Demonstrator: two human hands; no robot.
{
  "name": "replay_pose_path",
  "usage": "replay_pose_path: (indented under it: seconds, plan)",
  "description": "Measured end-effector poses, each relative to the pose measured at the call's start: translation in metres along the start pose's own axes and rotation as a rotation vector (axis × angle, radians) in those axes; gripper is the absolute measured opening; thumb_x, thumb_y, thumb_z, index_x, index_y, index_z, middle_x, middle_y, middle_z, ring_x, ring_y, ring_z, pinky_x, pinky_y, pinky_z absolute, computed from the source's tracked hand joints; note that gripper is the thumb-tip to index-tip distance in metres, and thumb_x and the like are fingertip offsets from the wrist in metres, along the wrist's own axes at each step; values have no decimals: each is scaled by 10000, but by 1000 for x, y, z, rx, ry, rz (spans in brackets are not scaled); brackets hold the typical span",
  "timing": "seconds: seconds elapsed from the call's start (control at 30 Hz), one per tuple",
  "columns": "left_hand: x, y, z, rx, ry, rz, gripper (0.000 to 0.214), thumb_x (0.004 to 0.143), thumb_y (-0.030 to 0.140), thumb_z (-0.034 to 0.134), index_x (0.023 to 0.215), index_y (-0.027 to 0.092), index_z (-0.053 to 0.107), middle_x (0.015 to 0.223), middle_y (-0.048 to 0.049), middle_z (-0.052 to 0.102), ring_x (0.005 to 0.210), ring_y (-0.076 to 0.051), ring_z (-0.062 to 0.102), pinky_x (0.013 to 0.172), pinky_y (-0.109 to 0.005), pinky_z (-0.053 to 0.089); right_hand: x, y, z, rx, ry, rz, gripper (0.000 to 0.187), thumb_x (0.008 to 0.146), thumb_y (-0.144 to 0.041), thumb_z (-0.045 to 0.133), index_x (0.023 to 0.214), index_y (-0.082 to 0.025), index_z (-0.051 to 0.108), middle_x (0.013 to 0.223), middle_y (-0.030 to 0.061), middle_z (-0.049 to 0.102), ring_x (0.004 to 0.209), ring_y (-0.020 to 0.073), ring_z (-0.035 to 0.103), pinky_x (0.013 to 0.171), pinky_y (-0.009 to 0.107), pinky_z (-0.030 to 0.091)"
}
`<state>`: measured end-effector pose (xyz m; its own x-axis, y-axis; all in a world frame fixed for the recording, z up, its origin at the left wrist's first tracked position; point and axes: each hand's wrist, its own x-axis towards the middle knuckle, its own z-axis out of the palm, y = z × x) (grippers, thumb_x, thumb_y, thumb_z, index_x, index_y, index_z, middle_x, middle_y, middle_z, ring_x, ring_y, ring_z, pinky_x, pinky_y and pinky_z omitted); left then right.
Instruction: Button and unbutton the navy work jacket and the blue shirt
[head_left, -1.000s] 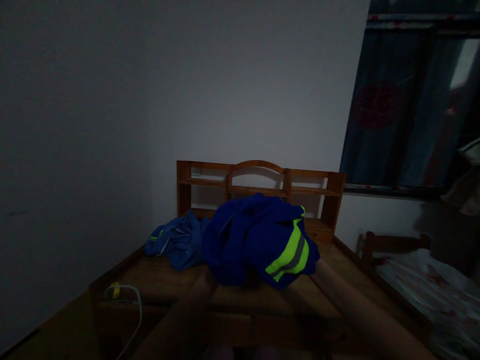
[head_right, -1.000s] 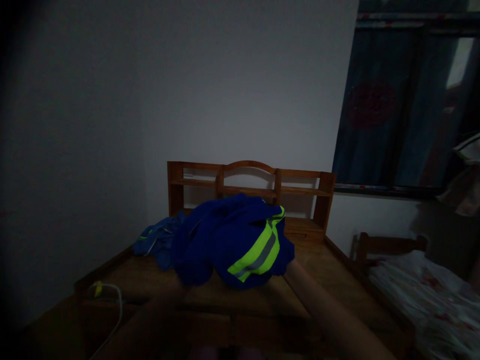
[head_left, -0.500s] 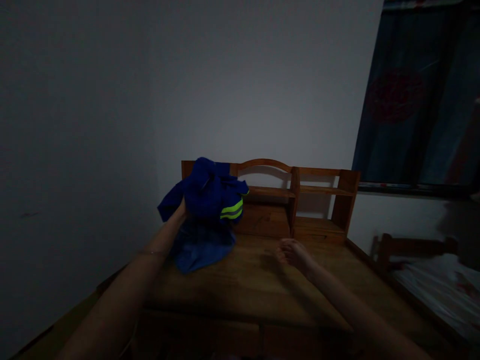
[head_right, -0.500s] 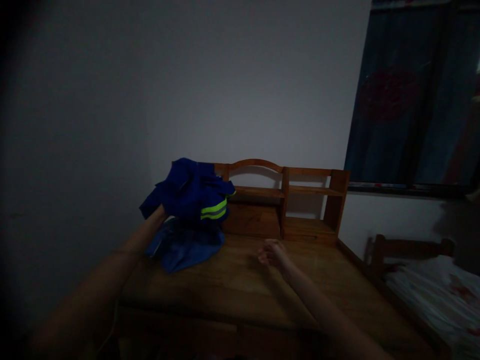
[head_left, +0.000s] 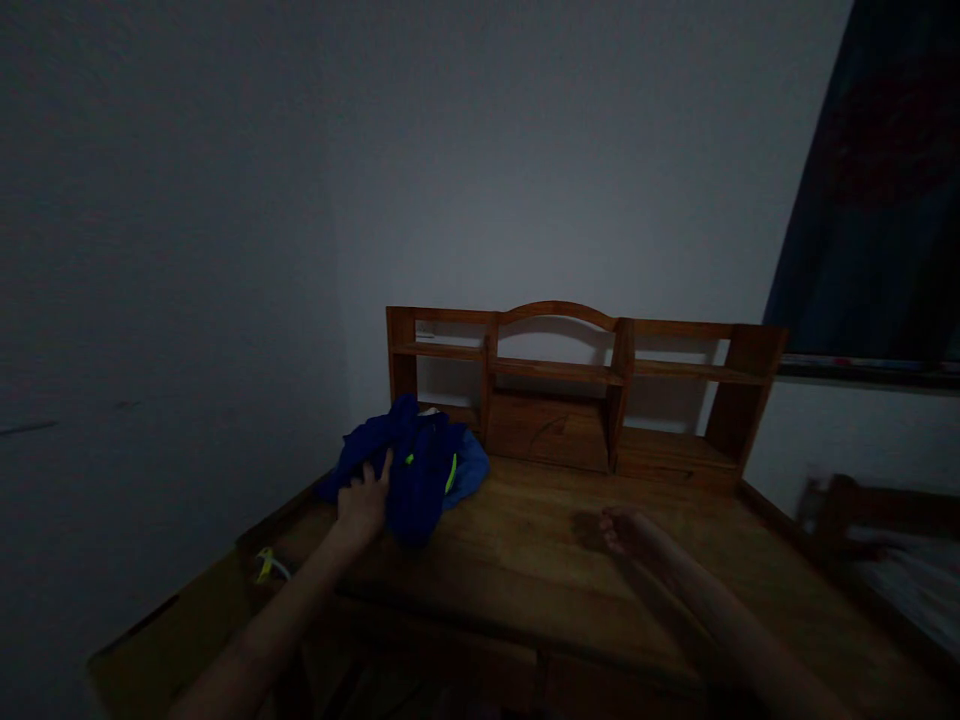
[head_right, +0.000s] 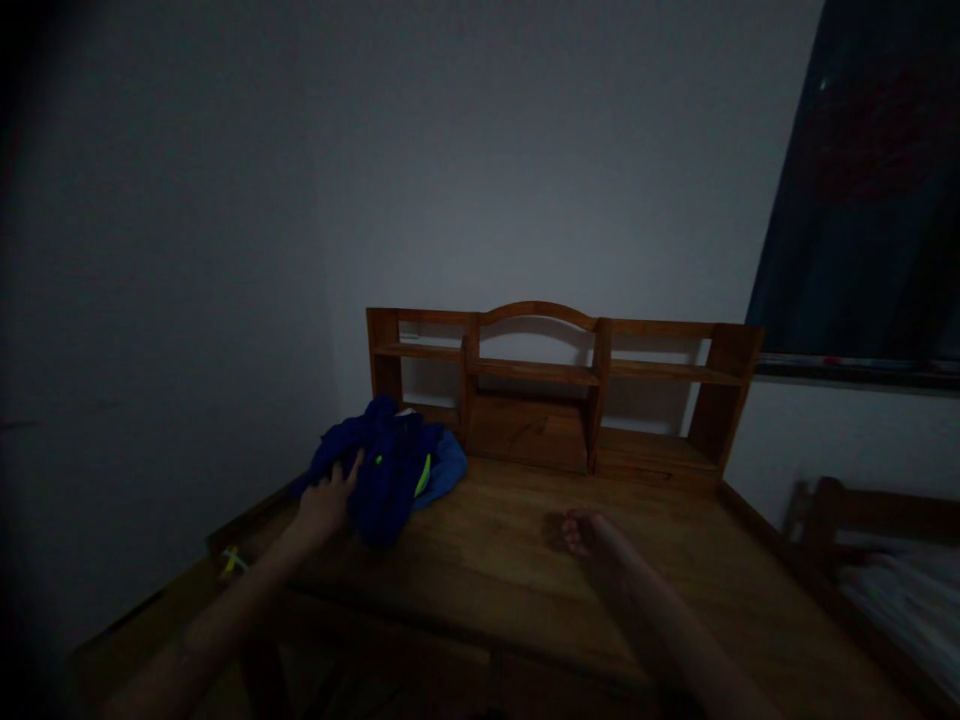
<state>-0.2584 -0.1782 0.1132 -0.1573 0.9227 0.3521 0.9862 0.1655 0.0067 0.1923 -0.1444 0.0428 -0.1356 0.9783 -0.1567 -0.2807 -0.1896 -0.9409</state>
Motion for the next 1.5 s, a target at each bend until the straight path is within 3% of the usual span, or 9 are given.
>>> replay_pose_path:
  seconds: [0.1, 0.23, 0.37, 0.5, 0.6, 0.83, 1.0, 1.2, 1.5]
  plan:
    - [-33, 16, -34, 126, -155, 89, 402, 856, 136, 342, 1183, 72, 567, 946, -206, 653, 854, -311, 634, 749, -431, 460, 16, -3, 7, -5, 67, 11, 31, 695, -156, 553, 707, -157, 581, 555, 13, 575, 459, 102, 511, 470, 212, 370]
    - [-39, 54, -54, 2, 216, 222, 546, 861, 508, 394, 1333, 236, 435, 1304, -164, 501, 1142, -359, 490, 947, -533, 348, 41, -6, 17, -39, 110, -50, 25, 687, -149, 528, 676, -162, 546, 534, 10, 550, 444, 102, 494, 466, 220, 373]
    - [12, 55, -6, -5, 343, 173, 739, 757, 648, 477, 1397, 316, 315, 1502, -115, 214, 1343, -443, 136, 991, -701, 52, 67, -6, 29, -105, 129, -104, 19, 663, -156, 518, 651, -170, 513, 510, 10, 525, 432, 107, 482, 460, 223, 375]
    - [66, 25, 50, 26, 129, 168, 643, 802, 591, 456, 1376, 317, 359, 1453, -127, 330, 1311, -417, 254, 988, -696, 59, 81, -4, 36, -214, 176, -247, 92, 696, -248, 520, 643, -173, 520, 517, 14, 525, 459, 122, 480, 471, 230, 367]
    - [77, 26, 51, 100, 102, 155, 648, 761, 588, 520, 1324, 273, 456, 1408, -150, 396, 1303, -447, 249, 984, -706, 24, 85, -1, 32, -336, 214, -402, 167, 715, -335, 542, 700, -170, 565, 653, 46, 606, 623, 161, 548, 569, 242, 403]
    - [50, 155, -4, -117, 391, 383, 449, 852, 393, 466, 1219, 144, 534, 1398, -167, 379, 1293, -339, 317, 1047, -510, 256, 89, 18, 17, -1058, 177, -639, 324, 857, -397, 368, 899, -186, 609, 816, 75, 676, 706, 201, 620, 643, 266, 401]
    - [56, 236, 41, -418, 259, 692, 272, 919, 273, 346, 1045, 218, 580, 1086, -67, 574, 971, -174, 556, 840, -296, 452, 84, 13, 15, -1159, 110, -661, 324, 880, -393, 371, 861, -190, 623, 759, 50, 673, 668, 173, 615, 613, 235, 387]
    - [60, 249, 112, -636, 133, 742, 219, 920, 296, 391, 955, 211, 590, 1020, -41, 576, 901, -152, 559, 804, -281, 456, 86, 11, 18, -1205, 141, -664, 286, 874, -351, 404, 864, -194, 643, 761, 39, 680, 657, 154, 611, 599, 217, 376]
    - [61, 247, 124, -890, -70, 702, 158, 839, 327, 545, 863, 196, 629, 859, -17, 596, 756, -138, 559, 694, -249, 439, 78, 15, 29, -1182, 90, -673, 404, 910, -409, 374, 739, -185, 663, 699, 35, 674, 619, 159, 601, 568, 233, 337]
